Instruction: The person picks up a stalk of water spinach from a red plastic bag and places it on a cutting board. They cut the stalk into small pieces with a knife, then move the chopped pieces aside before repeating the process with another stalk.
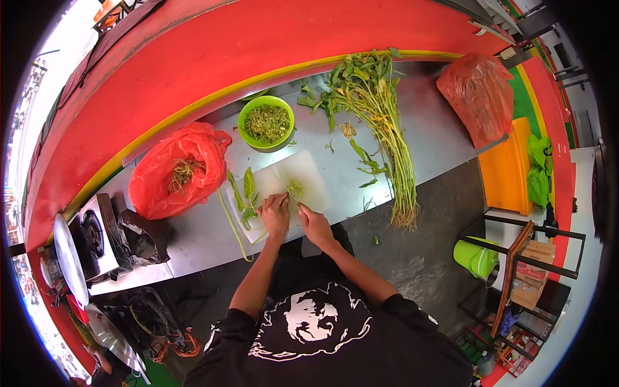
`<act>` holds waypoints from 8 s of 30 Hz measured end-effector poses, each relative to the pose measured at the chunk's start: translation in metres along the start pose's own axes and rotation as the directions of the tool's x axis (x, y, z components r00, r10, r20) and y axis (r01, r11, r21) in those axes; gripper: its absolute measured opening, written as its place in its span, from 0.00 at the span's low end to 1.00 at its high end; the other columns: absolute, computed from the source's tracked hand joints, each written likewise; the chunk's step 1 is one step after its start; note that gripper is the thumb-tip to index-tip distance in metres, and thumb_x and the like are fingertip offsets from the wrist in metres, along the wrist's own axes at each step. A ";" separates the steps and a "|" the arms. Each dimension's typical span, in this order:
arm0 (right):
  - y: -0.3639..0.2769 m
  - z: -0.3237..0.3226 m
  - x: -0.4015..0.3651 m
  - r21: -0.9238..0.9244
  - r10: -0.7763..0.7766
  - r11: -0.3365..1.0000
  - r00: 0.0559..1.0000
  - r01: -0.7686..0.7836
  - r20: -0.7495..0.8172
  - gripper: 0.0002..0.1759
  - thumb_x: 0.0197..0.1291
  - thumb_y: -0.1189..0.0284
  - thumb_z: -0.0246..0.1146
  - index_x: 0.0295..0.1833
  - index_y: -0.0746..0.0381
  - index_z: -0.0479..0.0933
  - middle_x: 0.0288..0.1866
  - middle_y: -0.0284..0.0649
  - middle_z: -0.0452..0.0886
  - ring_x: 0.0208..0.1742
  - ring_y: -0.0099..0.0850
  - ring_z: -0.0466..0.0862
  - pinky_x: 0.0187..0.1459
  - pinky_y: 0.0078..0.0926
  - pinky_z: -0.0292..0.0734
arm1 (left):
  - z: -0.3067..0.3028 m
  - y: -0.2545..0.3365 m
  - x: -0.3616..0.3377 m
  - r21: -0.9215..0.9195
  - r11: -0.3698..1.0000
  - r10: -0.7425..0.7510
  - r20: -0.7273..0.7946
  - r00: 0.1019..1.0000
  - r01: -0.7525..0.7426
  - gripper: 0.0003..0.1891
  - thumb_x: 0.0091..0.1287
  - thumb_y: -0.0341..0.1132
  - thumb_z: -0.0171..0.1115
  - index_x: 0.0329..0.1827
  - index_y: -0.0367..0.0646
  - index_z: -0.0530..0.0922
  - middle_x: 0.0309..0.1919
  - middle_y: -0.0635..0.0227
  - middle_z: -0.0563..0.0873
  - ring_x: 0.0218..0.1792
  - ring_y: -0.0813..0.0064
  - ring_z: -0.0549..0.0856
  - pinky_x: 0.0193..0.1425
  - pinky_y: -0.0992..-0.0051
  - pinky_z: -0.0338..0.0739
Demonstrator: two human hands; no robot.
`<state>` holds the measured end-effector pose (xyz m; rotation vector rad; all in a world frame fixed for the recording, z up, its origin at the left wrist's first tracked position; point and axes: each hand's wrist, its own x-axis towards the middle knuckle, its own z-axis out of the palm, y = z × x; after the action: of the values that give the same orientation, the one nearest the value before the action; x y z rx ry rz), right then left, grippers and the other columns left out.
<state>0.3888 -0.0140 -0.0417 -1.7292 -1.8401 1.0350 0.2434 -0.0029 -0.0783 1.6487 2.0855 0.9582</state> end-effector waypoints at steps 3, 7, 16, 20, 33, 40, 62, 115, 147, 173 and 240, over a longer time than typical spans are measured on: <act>0.004 0.002 -0.001 -0.051 0.021 0.999 0.999 -0.019 0.033 0.18 0.76 0.64 0.58 0.66 0.56 0.79 0.39 0.57 0.86 0.40 0.57 0.87 0.40 0.52 0.83 | 0.000 0.001 -0.001 -0.024 1.000 -0.002 0.000 1.000 0.002 0.09 0.65 0.32 0.70 0.47 0.53 0.90 0.42 0.75 0.89 0.46 0.69 0.84 0.55 0.64 0.68; -0.003 0.002 0.010 -0.063 0.028 0.998 0.998 -0.024 0.061 0.19 0.76 0.63 0.57 0.67 0.55 0.78 0.40 0.57 0.86 0.41 0.58 0.87 0.42 0.53 0.82 | 0.002 -0.001 0.000 0.009 1.000 0.024 -0.014 1.000 -0.024 0.09 0.64 0.32 0.71 0.46 0.54 0.90 0.42 0.76 0.89 0.46 0.70 0.85 0.54 0.65 0.68; 0.002 -0.002 -0.001 -0.055 0.069 0.997 0.992 -0.063 0.106 0.20 0.78 0.59 0.54 0.67 0.53 0.77 0.42 0.56 0.87 0.40 0.58 0.87 0.42 0.57 0.82 | -0.001 0.001 0.000 -0.005 1.000 -0.006 0.027 1.000 0.006 0.08 0.65 0.32 0.70 0.46 0.54 0.90 0.42 0.76 0.88 0.46 0.69 0.84 0.53 0.64 0.67; -0.002 0.003 0.006 -0.086 0.029 0.996 0.999 -0.026 0.033 0.18 0.77 0.63 0.56 0.67 0.55 0.78 0.38 0.57 0.86 0.39 0.58 0.87 0.39 0.53 0.82 | 0.001 -0.001 0.000 -0.026 0.999 0.020 -0.003 1.000 -0.020 0.09 0.66 0.32 0.69 0.47 0.54 0.90 0.42 0.75 0.88 0.46 0.69 0.84 0.54 0.63 0.67; -0.003 -0.001 0.012 -0.025 0.034 0.999 0.999 -0.033 0.028 0.19 0.77 0.61 0.56 0.66 0.55 0.79 0.37 0.57 0.87 0.39 0.58 0.87 0.40 0.55 0.82 | -0.002 0.006 0.000 0.006 1.000 0.016 0.021 1.000 -0.016 0.09 0.66 0.33 0.69 0.47 0.53 0.91 0.41 0.75 0.88 0.46 0.68 0.84 0.55 0.63 0.68; 0.003 0.004 0.005 -0.058 -0.001 0.998 1.000 0.002 0.010 0.19 0.77 0.60 0.55 0.67 0.53 0.78 0.36 0.57 0.87 0.38 0.57 0.87 0.41 0.57 0.83 | -0.001 0.005 0.002 0.009 1.000 0.013 0.020 1.000 -0.014 0.10 0.63 0.31 0.71 0.46 0.52 0.90 0.44 0.74 0.89 0.47 0.67 0.84 0.54 0.63 0.68; 0.006 0.006 -0.003 -0.055 0.040 0.998 0.999 -0.040 0.004 0.18 0.77 0.59 0.55 0.66 0.49 0.78 0.37 0.55 0.87 0.37 0.58 0.87 0.39 0.56 0.83 | 0.005 -0.001 0.002 -0.002 0.999 0.052 0.004 0.999 -0.052 0.08 0.65 0.32 0.70 0.45 0.52 0.90 0.42 0.73 0.89 0.47 0.67 0.83 0.54 0.63 0.66; -0.005 0.013 0.012 -0.075 0.023 0.997 1.000 -0.024 -0.014 0.18 0.78 0.60 0.55 0.66 0.53 0.78 0.36 0.57 0.86 0.37 0.58 0.87 0.38 0.56 0.82 | 0.001 0.001 0.003 0.013 1.000 0.027 0.031 0.999 -0.027 0.09 0.65 0.32 0.69 0.46 0.52 0.89 0.43 0.73 0.88 0.47 0.67 0.84 0.53 0.62 0.67; -0.006 0.005 0.012 -0.040 0.023 0.999 0.999 -0.022 0.025 0.19 0.78 0.60 0.54 0.66 0.55 0.78 0.36 0.58 0.86 0.38 0.59 0.87 0.40 0.57 0.82 | 0.006 -0.004 0.005 0.004 1.000 0.024 -0.008 1.000 -0.024 0.07 0.65 0.32 0.69 0.44 0.53 0.89 0.41 0.75 0.88 0.46 0.67 0.84 0.52 0.63 0.66; 0.007 0.016 0.007 -0.065 -0.009 0.998 1.000 0.008 -0.011 0.19 0.76 0.60 0.56 0.67 0.52 0.78 0.34 0.57 0.86 0.36 0.59 0.87 0.37 0.57 0.82 | 0.007 -0.004 0.002 0.003 0.998 0.056 -0.049 0.997 -0.056 0.07 0.66 0.33 0.68 0.45 0.51 0.89 0.41 0.73 0.88 0.46 0.67 0.84 0.52 0.62 0.68; 0.002 0.018 0.010 -0.114 0.041 0.993 0.999 -0.039 0.020 0.19 0.77 0.59 0.55 0.68 0.50 0.77 0.37 0.57 0.87 0.39 0.60 0.87 0.42 0.57 0.83 | -0.003 -0.002 -0.007 -0.004 0.999 0.051 0.040 0.998 -0.051 0.12 0.68 0.31 0.65 0.52 0.51 0.88 0.44 0.71 0.87 0.49 0.66 0.84 0.55 0.62 0.70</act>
<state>0.3753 -0.0086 -0.0571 -1.8332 -1.9193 0.9863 0.2425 -0.0103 -0.0783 1.7135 2.0239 0.9355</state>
